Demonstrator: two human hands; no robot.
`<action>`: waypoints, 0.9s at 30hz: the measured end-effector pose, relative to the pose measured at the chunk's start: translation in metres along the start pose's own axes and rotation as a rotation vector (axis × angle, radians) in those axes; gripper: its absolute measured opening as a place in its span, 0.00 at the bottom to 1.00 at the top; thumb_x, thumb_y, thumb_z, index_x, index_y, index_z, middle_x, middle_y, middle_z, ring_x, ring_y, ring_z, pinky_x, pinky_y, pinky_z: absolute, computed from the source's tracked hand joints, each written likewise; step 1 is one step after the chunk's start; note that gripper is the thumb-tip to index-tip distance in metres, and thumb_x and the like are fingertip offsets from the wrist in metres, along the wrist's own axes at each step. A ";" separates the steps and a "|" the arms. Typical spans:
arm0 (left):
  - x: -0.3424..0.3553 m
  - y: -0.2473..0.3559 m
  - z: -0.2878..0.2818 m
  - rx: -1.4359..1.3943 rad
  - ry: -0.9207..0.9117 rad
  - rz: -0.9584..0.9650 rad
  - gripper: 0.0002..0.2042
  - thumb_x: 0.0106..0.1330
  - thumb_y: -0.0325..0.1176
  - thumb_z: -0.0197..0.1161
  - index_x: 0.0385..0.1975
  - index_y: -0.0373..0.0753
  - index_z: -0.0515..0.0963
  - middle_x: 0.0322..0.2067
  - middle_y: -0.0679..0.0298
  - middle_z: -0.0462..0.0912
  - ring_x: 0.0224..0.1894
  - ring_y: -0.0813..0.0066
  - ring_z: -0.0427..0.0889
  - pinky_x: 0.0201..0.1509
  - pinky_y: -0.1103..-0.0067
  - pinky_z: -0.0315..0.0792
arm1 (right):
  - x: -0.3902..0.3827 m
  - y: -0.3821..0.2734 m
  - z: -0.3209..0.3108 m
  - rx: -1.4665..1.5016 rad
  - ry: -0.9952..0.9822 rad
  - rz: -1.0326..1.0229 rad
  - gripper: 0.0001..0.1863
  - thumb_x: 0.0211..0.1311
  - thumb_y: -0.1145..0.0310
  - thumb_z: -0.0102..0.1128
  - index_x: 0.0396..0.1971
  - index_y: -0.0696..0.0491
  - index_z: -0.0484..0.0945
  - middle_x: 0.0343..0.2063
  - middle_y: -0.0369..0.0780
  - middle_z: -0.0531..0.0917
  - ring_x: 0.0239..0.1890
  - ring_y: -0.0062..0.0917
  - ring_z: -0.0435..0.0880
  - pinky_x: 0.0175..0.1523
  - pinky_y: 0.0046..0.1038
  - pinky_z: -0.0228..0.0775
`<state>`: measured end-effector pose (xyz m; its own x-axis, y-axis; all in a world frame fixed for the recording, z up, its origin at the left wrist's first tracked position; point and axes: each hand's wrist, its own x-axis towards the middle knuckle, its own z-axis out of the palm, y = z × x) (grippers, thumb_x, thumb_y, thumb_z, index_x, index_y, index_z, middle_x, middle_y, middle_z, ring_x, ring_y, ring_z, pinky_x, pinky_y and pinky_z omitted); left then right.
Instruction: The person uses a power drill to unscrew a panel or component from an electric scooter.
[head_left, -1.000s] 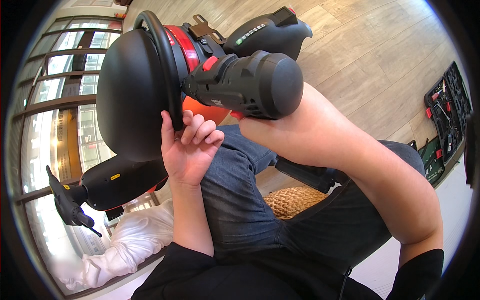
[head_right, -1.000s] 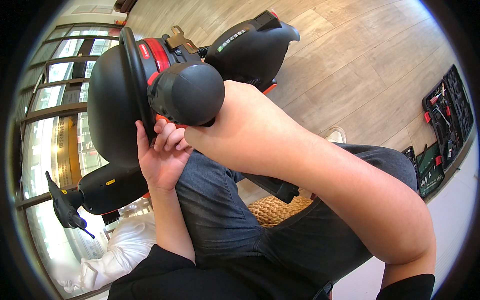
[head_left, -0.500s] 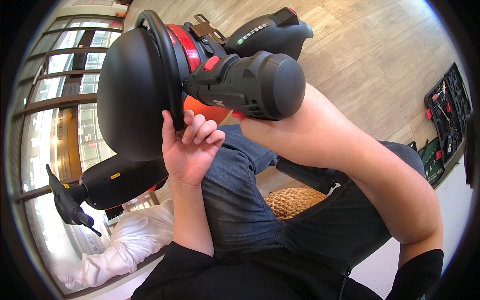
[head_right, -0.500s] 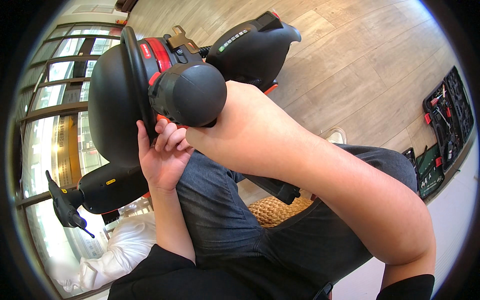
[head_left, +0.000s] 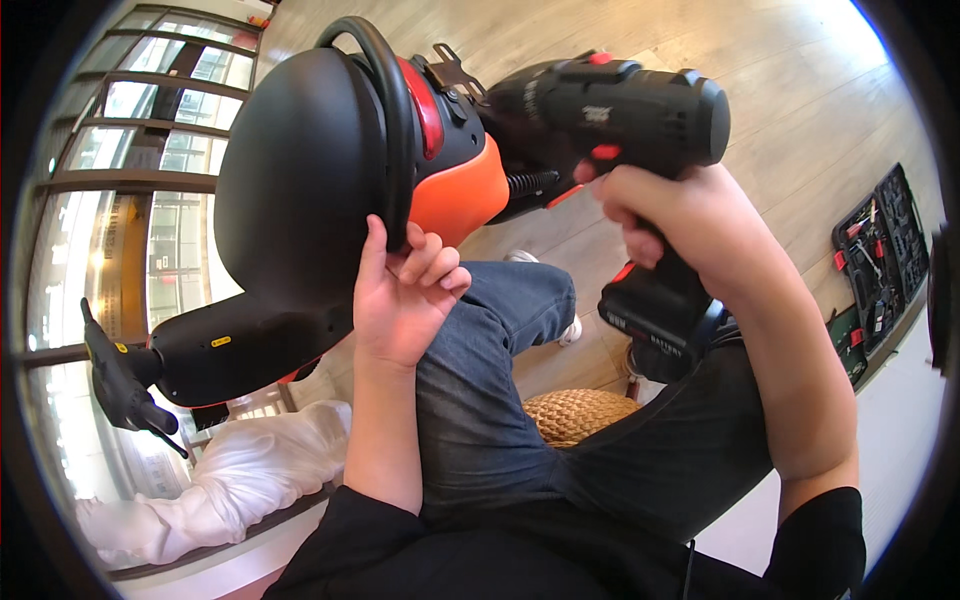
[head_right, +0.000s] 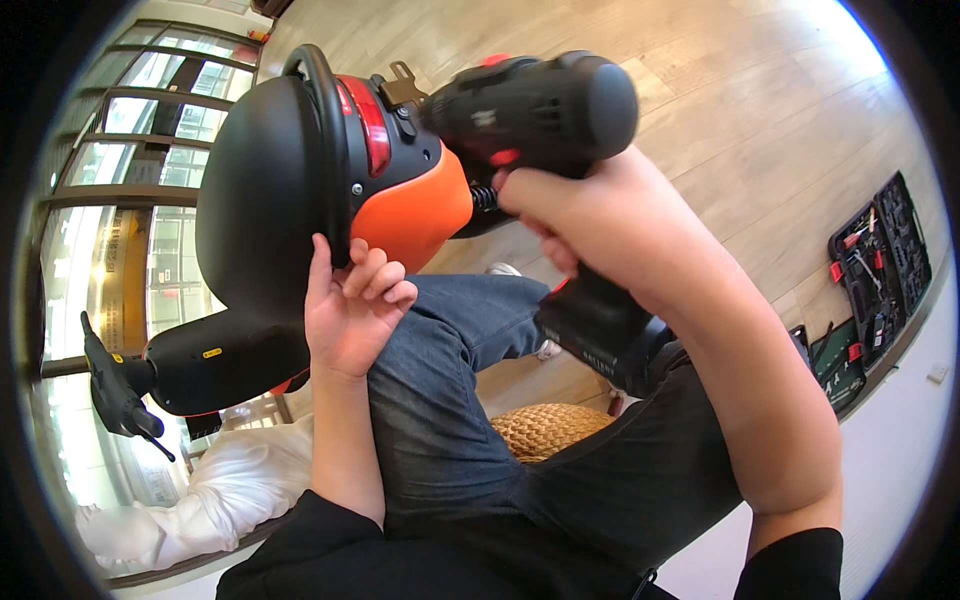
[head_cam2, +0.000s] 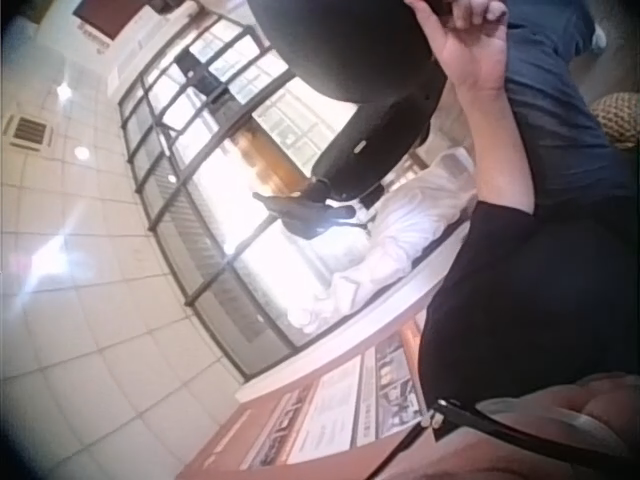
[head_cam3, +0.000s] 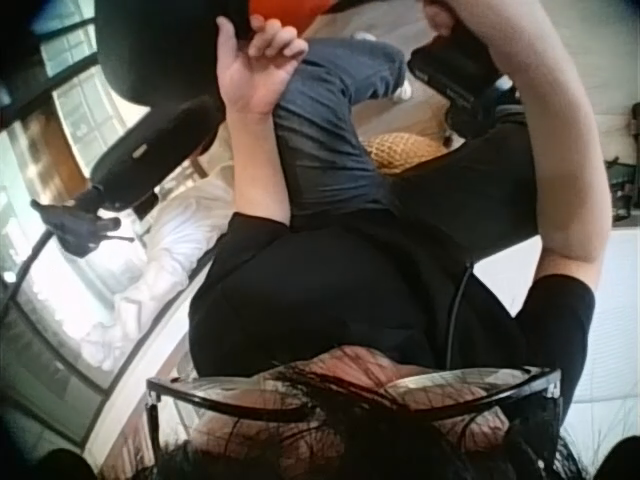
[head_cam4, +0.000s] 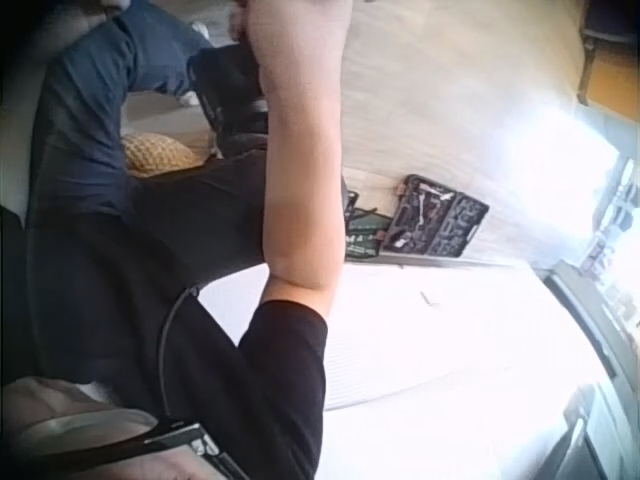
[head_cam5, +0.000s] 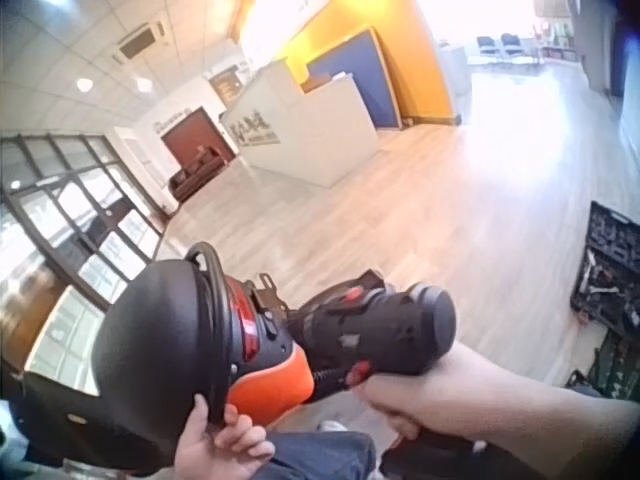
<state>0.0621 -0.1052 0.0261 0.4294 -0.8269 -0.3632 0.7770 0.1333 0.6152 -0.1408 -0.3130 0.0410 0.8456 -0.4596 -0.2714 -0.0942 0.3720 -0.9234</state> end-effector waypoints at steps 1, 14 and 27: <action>-0.002 0.000 -0.001 -0.008 -0.015 0.006 0.23 0.80 0.55 0.48 0.32 0.41 0.73 0.19 0.73 0.57 0.27 0.80 0.58 0.39 0.78 0.57 | 0.002 -0.001 -0.003 0.056 0.084 0.008 0.09 0.60 0.71 0.62 0.38 0.59 0.79 0.20 0.32 0.75 0.17 0.14 0.71 0.24 0.22 0.64; -0.019 -0.006 0.052 1.585 0.270 1.136 0.09 0.66 0.25 0.68 0.43 0.35 0.76 0.32 0.61 0.81 0.34 0.71 0.78 0.40 0.76 0.73 | 0.032 0.008 -0.049 0.369 0.386 -0.067 0.08 0.64 0.70 0.63 0.38 0.57 0.75 0.23 0.34 0.74 0.20 0.15 0.70 0.26 0.23 0.67; 0.034 -0.003 0.047 1.597 0.478 1.155 0.15 0.60 0.24 0.73 0.45 0.40 0.78 0.36 0.55 0.84 0.36 0.62 0.79 0.43 0.69 0.72 | 0.042 0.011 -0.056 0.461 0.423 0.012 0.08 0.66 0.69 0.60 0.35 0.58 0.73 0.23 0.35 0.74 0.20 0.15 0.71 0.27 0.24 0.70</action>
<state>0.0524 -0.1598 0.0449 0.5988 -0.5080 0.6191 -0.7997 -0.3383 0.4960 -0.1357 -0.3736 0.0046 0.5561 -0.6974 -0.4521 0.2139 0.6457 -0.7330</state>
